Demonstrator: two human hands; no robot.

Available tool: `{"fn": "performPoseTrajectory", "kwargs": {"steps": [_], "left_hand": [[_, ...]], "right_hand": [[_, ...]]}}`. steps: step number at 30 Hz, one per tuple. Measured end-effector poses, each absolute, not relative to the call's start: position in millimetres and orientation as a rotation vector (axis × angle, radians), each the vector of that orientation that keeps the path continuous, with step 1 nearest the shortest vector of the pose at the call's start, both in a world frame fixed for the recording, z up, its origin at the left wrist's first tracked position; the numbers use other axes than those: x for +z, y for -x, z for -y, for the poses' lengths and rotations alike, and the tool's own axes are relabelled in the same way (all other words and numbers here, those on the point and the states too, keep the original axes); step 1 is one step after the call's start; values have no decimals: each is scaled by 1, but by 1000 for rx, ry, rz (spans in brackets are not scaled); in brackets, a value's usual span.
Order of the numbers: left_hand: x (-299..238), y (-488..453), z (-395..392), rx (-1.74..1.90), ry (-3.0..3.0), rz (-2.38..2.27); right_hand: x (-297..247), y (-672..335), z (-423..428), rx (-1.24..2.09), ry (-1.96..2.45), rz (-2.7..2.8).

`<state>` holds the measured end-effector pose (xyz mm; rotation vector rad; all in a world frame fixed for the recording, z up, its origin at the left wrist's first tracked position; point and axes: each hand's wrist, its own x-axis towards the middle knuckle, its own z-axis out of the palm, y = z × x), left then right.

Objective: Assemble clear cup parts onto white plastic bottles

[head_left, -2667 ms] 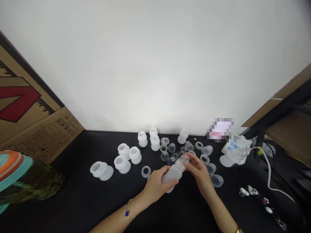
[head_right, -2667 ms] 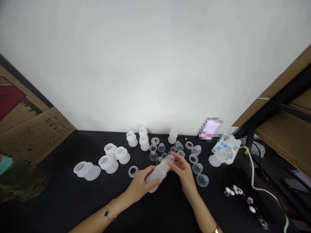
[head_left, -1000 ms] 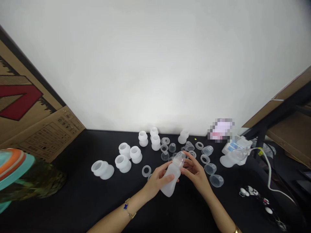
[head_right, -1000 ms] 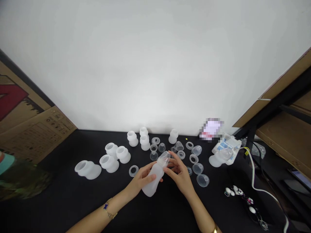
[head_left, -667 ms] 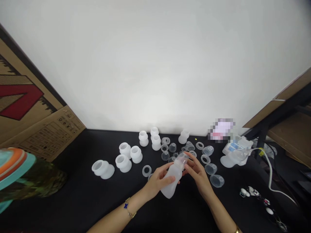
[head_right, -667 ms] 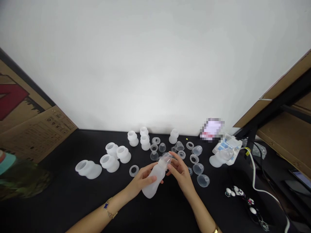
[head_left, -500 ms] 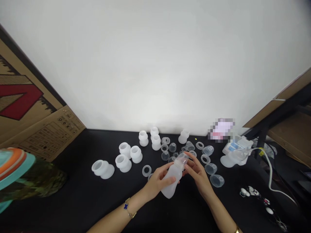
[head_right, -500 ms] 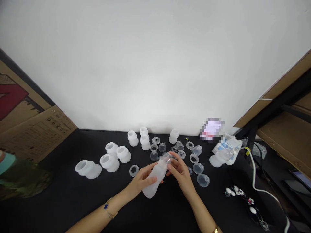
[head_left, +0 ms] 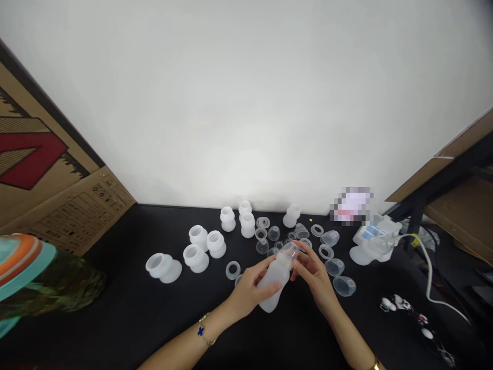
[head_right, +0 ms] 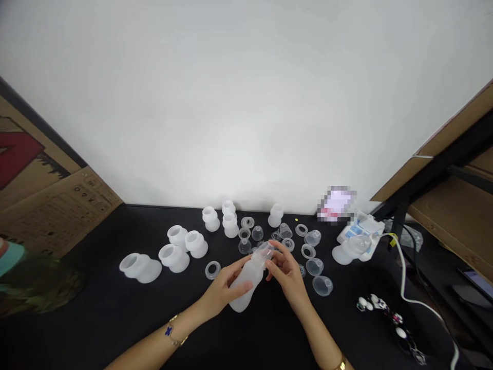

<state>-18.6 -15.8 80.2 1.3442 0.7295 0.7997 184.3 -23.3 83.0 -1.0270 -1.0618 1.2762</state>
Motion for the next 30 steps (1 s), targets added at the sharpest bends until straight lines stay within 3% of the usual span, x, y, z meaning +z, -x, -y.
{"fn": "performPoseTrajectory", "kwargs": {"steps": [13,30], "left_hand": [[80,21,18,746,-1926,-1044],[62,16,20,710,-2199,-1214]], "right_hand": [[77,-185,21,1172,1128,1121],[74,-176,23,1082,1258,1063]]}}
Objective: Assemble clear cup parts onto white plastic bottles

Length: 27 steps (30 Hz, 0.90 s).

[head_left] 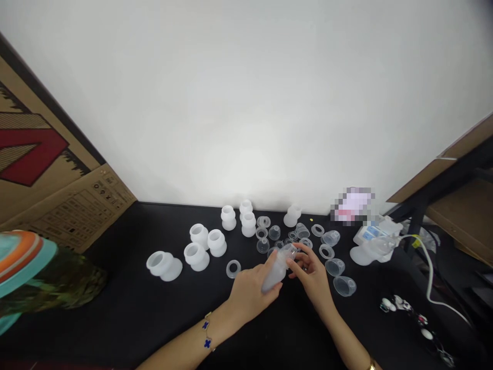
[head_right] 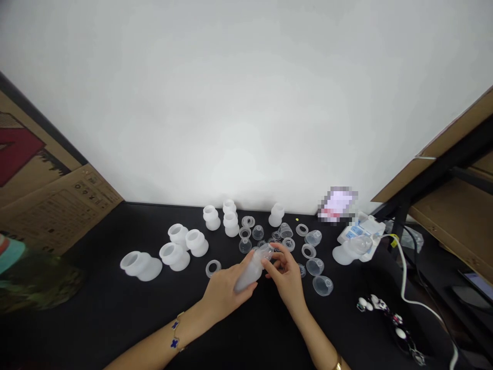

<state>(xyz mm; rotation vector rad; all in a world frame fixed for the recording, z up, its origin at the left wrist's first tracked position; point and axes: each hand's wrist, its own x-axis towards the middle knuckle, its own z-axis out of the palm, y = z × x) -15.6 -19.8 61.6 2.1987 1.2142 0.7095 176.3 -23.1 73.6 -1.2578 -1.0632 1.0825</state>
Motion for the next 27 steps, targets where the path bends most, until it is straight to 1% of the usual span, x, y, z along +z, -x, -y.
{"fn": "performPoseTrajectory", "kwargs": {"steps": [7,15,22,27], "left_hand": [[71,17,21,721,-1867,-1078],[73,18,19,831,-1281,-774],[80,20,20,794,-1194,-621],[79,20,21,825,-1210,-605]], "right_hand": [[74,-175,25,991,1279,1099],[75,-179,26,1174,1161,1184],[80,-180,29,1302,1056,1204],[78,-180,30,1309,1036,1219]]}}
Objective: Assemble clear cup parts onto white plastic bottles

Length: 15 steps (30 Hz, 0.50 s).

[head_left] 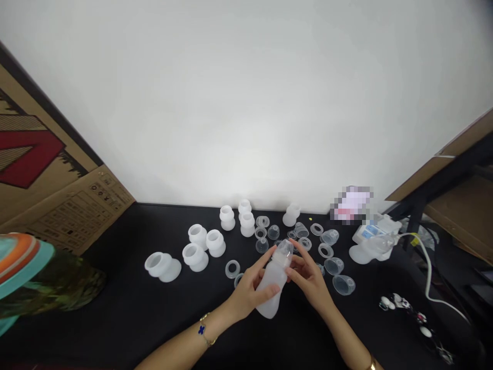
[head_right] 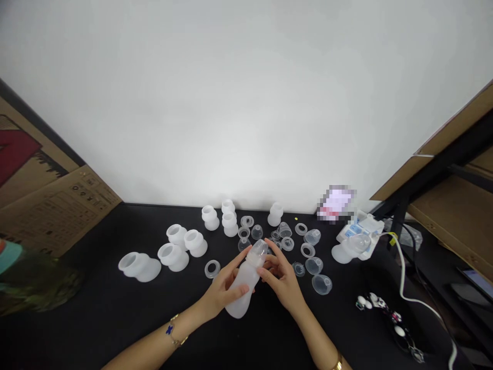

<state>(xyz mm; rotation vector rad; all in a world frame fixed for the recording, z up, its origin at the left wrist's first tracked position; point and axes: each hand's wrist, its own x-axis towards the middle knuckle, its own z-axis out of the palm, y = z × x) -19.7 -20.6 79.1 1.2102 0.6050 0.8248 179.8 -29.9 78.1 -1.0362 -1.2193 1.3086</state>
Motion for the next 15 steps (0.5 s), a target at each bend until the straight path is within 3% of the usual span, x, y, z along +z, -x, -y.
{"fn": "performPoseTrajectory", "kwargs": {"steps": [15], "left_hand": [[77,20,22,884,-1204,-648]], "right_hand": [[78,-180,31,1311,1014,1264]]}}
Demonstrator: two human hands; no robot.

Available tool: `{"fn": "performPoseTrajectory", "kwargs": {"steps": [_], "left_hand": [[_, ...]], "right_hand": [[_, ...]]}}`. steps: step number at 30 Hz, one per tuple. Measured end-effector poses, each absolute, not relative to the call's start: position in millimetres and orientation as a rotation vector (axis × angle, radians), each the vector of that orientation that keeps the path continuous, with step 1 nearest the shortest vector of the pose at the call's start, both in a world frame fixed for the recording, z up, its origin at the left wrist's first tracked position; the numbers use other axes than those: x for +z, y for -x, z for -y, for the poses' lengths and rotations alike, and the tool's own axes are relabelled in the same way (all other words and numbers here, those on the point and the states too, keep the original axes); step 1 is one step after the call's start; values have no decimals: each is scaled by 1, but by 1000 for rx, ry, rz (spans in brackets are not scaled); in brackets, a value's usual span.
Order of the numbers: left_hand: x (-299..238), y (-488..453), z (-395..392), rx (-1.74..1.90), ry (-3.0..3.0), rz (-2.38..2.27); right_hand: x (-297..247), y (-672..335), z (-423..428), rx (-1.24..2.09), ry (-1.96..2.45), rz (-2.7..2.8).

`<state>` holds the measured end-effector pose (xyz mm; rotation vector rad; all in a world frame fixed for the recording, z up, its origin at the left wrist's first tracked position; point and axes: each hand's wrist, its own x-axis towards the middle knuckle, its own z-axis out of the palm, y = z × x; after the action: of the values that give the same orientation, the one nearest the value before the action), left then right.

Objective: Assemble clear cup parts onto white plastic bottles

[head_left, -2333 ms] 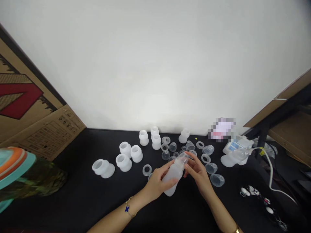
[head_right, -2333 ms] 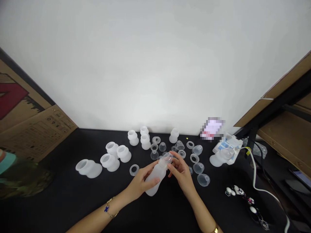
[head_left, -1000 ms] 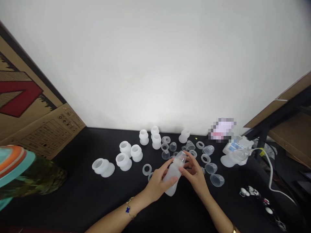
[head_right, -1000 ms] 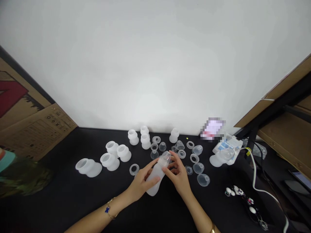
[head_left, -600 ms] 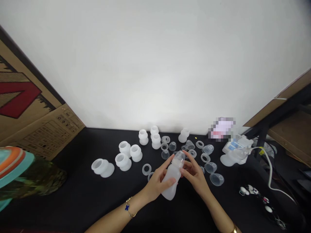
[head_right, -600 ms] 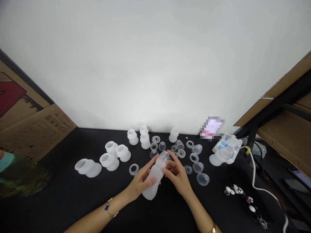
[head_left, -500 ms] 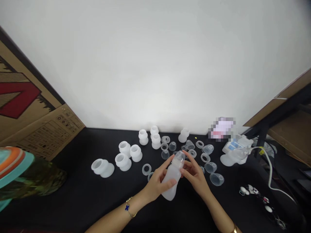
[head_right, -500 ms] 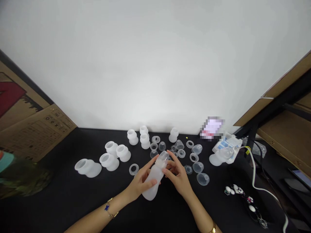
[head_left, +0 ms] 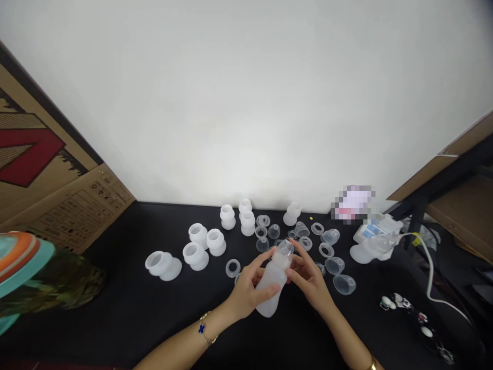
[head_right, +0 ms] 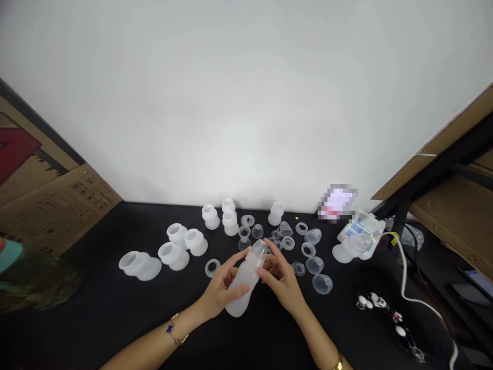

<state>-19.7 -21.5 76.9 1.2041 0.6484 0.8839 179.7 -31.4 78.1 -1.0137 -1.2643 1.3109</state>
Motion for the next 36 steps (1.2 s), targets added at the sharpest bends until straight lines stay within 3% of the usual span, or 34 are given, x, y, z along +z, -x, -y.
{"fn": "performPoseTrajectory", "kwargs": {"steps": [16,36], "left_hand": [[79,22,25,1009,-1321,-741],[66,18,26,1004,-1280,-704]], "right_hand": [[69,-162,41,1346,887,1532],[66,-153,52,1318,927,1457]]}}
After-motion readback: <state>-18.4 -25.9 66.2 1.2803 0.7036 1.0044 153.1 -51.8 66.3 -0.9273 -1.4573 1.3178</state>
